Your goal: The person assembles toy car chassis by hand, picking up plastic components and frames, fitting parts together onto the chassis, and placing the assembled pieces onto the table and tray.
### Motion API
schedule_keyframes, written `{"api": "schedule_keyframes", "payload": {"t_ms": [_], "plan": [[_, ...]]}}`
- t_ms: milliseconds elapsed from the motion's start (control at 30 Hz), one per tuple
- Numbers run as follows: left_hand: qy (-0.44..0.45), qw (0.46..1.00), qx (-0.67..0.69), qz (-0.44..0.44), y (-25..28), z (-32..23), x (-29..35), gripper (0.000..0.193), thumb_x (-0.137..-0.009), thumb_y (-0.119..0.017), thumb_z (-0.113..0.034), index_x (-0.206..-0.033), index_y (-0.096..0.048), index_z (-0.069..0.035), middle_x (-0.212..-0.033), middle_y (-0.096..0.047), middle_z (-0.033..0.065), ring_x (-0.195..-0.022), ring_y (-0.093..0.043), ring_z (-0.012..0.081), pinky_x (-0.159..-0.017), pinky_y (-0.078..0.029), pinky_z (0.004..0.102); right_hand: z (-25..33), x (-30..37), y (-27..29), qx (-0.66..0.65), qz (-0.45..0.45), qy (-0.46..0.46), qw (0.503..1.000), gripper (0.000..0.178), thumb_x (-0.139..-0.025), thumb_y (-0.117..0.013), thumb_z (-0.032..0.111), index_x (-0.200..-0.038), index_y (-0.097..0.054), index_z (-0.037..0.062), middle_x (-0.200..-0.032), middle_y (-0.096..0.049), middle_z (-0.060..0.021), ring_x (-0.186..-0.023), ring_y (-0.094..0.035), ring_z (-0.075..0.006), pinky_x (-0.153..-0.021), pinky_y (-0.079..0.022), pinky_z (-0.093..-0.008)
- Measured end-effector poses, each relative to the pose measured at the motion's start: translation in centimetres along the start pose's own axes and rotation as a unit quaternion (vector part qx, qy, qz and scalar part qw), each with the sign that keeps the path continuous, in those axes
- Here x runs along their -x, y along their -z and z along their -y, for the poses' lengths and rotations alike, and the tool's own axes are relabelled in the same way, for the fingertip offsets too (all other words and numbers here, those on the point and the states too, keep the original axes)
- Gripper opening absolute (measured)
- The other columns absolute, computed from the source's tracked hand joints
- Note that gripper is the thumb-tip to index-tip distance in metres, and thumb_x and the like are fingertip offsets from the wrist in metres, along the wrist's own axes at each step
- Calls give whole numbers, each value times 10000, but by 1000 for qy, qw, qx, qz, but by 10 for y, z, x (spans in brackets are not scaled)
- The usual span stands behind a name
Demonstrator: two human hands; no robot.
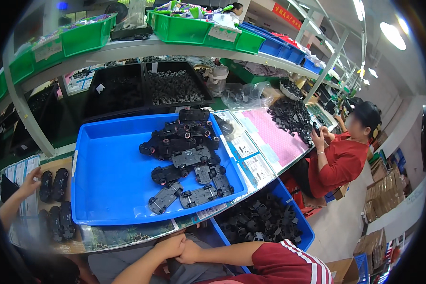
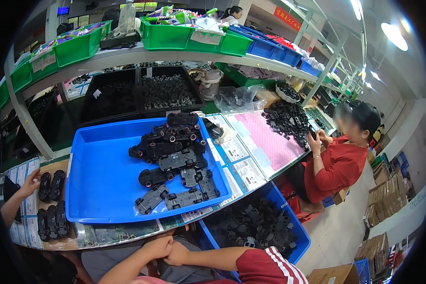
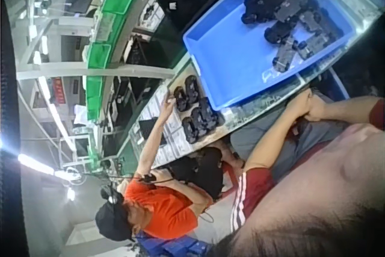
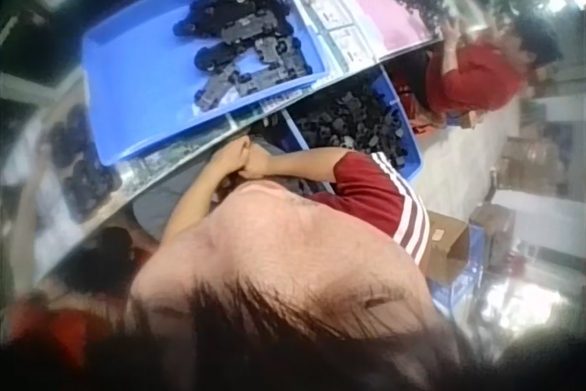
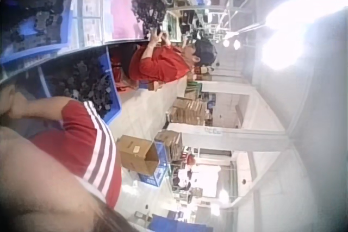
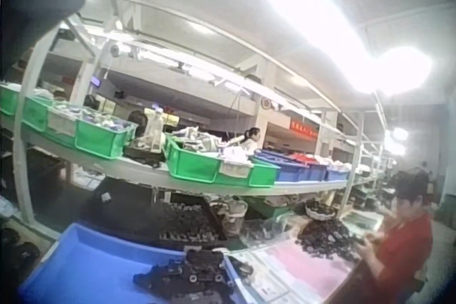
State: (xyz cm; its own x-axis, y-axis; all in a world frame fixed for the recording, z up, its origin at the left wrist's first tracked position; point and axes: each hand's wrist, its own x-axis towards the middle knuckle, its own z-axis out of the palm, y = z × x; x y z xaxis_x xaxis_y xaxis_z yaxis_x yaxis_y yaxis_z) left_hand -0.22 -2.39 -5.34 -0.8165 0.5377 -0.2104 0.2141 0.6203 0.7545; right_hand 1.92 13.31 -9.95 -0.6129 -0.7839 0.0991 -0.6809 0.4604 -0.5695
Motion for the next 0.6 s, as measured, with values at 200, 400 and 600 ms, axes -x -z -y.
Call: {"api": "schedule_keyframes", "payload": {"t_ms": [200,400,600], "plan": [[5,998,-44,-49,-8,-8,2,203,-896,-502,-190,-1015,-604,-61,-1028,-698,251,-997,-672,434,-861,-514,527,3,-3,13,-14,55,-16,998,319,-799,-648,300,-1054,-706,118,-1007,-726,-138,-946,-691,-367,-849,-551,-471],[6,998,-34,-45,-7,-9,6,203,-895,-501,-189,-1013,-605,-60,-1020,-696,254,-982,-677,424,-849,-512,540,-5,-1,-3,4,31,-11,999,307,-812,-642,319,-1042,-707,126,-985,-730,-129,-902,-700,-360,-796,-565,-468],[-58,991,-53,-106,-10,-5,16,168,-888,-523,-179,-975,-606,-62,-998,-686,225,-924,-672,434,-788,-525,545,9,-1,1,13,49,-31,998,277,-803,-646,320,-993,-717,132,-933,-734,-130,-878,-701,-362,-776,-563,-474]]}}
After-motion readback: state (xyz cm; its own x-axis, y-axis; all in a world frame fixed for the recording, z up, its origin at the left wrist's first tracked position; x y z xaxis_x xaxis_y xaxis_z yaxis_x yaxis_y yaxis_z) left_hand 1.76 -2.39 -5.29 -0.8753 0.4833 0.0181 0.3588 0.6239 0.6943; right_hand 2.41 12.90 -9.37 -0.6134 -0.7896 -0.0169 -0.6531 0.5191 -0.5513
